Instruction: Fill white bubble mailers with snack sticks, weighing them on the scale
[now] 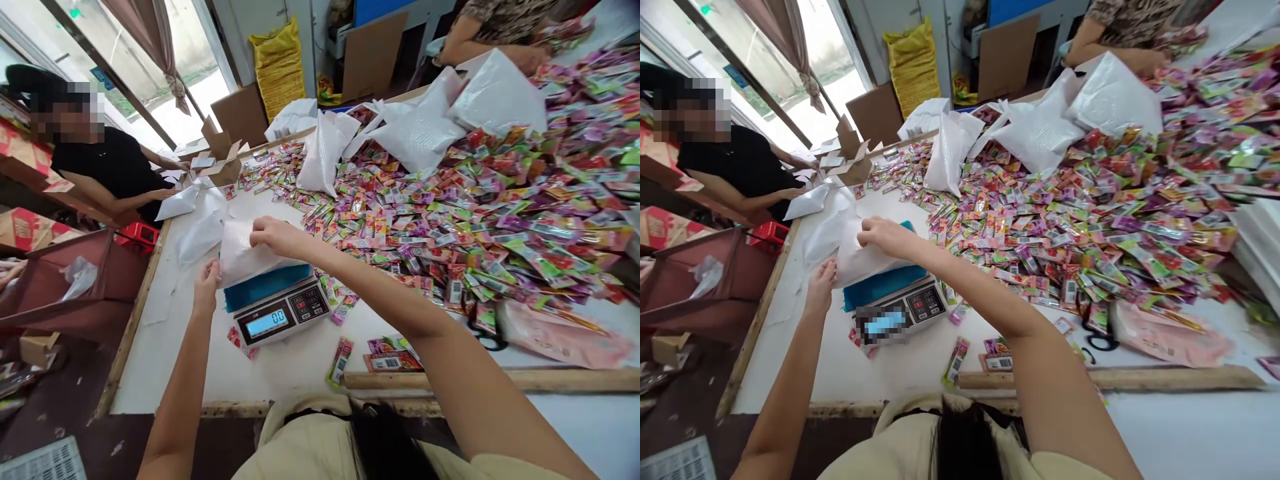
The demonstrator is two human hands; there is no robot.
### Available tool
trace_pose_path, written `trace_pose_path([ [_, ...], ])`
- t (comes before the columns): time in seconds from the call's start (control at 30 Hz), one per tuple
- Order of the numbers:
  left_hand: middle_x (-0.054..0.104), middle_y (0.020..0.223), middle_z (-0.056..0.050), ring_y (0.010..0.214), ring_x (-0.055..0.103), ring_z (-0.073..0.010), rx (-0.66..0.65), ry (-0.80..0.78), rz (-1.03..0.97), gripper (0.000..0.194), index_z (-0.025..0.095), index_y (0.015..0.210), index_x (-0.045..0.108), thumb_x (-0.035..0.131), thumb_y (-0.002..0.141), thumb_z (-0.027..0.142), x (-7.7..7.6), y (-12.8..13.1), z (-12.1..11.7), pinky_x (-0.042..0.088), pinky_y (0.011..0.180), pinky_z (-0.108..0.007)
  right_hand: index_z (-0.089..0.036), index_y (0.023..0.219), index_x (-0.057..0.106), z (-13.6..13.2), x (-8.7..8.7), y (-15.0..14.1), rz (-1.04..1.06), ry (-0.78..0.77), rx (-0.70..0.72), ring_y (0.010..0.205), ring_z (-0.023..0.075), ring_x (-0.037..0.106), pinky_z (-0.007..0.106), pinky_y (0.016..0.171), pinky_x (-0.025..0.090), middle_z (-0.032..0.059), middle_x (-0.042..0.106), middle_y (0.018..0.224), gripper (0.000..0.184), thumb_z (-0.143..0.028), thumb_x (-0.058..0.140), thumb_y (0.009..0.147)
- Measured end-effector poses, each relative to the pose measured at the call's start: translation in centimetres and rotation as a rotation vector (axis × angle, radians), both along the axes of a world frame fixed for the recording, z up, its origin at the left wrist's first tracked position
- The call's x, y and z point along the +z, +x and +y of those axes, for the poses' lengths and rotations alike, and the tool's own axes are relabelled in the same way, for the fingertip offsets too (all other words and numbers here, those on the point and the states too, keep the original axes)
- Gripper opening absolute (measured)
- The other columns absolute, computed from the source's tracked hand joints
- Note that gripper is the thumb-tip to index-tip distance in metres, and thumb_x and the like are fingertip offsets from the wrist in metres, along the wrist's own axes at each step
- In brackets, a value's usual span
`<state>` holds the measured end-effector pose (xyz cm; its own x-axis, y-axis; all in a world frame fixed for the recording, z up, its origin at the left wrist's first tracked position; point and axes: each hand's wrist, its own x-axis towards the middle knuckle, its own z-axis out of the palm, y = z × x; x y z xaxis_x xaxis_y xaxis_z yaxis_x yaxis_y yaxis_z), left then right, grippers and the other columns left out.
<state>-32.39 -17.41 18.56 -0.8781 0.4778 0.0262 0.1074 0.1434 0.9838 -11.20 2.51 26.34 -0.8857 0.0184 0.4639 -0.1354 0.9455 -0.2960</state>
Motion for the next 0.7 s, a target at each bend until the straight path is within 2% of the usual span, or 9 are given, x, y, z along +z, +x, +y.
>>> trace_pose_path([
  [0.07,0.071,0.100,-0.008,0.094,0.066,-0.0186,0.054,-0.046,0.061,0.061,0.015,0.114,0.067,0.083,0.069,0.053,-1.5,-0.1,-1.4,0.051,0.089,-0.032,-0.018,0.103,0.073,0.1,-1.0,0.4,0.037,-0.080,0.046,0.107,0.0178,0.053,0.028,0.093,0.045,0.0075,0.063,0.114,0.041,0.002,0.039,0.090],
  [0.13,0.070,0.113,-0.012,0.108,0.067,-0.0216,0.085,-0.040,0.113,0.058,0.016,0.118,0.065,0.080,0.073,0.048,-2.6,0.2,-2.3,0.050,0.101,-0.037,-0.018,0.100,0.073,0.8,-1.7,2.3,0.180,-0.190,0.026,0.110,0.0199,0.056,0.032,0.096,0.047,0.0082,0.064,0.114,0.038,0.001,0.043,0.086],
  [0.2,0.068,0.122,-0.014,0.117,0.065,-0.0228,0.131,-0.003,0.155,0.057,0.017,0.122,0.063,0.079,0.076,0.046,-3.4,0.6,-2.8,0.047,0.109,-0.040,-0.020,0.100,0.073,1.9,-2.2,5.2,0.350,-0.321,-0.091,0.107,0.0215,0.059,0.036,0.095,0.049,0.0079,0.066,0.111,0.035,-0.002,0.048,0.083],
  [0.27,0.066,0.125,-0.015,0.121,0.064,-0.0229,0.183,0.034,0.184,0.057,0.018,0.124,0.061,0.079,0.077,0.044,-3.7,1.0,-3.0,0.044,0.114,-0.042,-0.021,0.098,0.072,3.2,-2.9,8.2,0.444,-0.450,-0.244,0.099,0.0221,0.063,0.037,0.086,0.053,0.0070,0.069,0.104,0.028,-0.007,0.052,0.084],
  [0.33,0.066,0.125,-0.014,0.123,0.063,-0.0227,0.220,0.056,0.204,0.056,0.019,0.124,0.059,0.079,0.078,0.043,-3.6,1.3,-3.2,0.042,0.117,-0.043,-0.022,0.094,0.072,4.0,-3.9,10.6,0.441,-0.556,-0.361,0.089,0.0218,0.065,0.037,0.076,0.054,0.0062,0.071,0.096,0.020,-0.013,0.056,0.086],
  [0.43,0.066,0.124,-0.014,0.125,0.063,-0.0225,0.254,0.073,0.236,0.054,0.019,0.122,0.058,0.079,0.079,0.045,-2.9,1.7,-3.4,0.042,0.118,-0.042,-0.023,0.089,0.073,4.7,-5.5,12.2,0.346,-0.630,-0.401,0.082,0.0215,0.067,0.037,0.073,0.055,0.0056,0.073,0.092,0.014,-0.019,0.060,0.086],
  [0.53,0.066,0.125,-0.015,0.126,0.062,-0.0221,0.265,0.077,0.276,0.055,0.019,0.123,0.057,0.079,0.081,0.047,-2.1,2.0,-3.6,0.042,0.118,-0.041,-0.023,0.089,0.074,4.9,-6.5,12.0,0.267,-0.658,-0.378,0.080,0.0214,0.068,0.038,0.076,0.057,0.0052,0.074,0.091,0.014,-0.019,0.062,0.085],
  [0.7,0.066,0.126,-0.015,0.127,0.062,-0.0218,0.253,0.072,0.309,0.057,0.019,0.125,0.057,0.079,0.081,0.049,-1.3,2.3,-4.0,0.043,0.118,-0.040,-0.023,0.090,0.075,5.0,-7.3,10.6,0.243,-0.667,-0.363,0.078,0.0204,0.066,0.035,0.072,0.055,0.0051,0.074,0.089,0.016,-0.019,0.062,0.083],
])
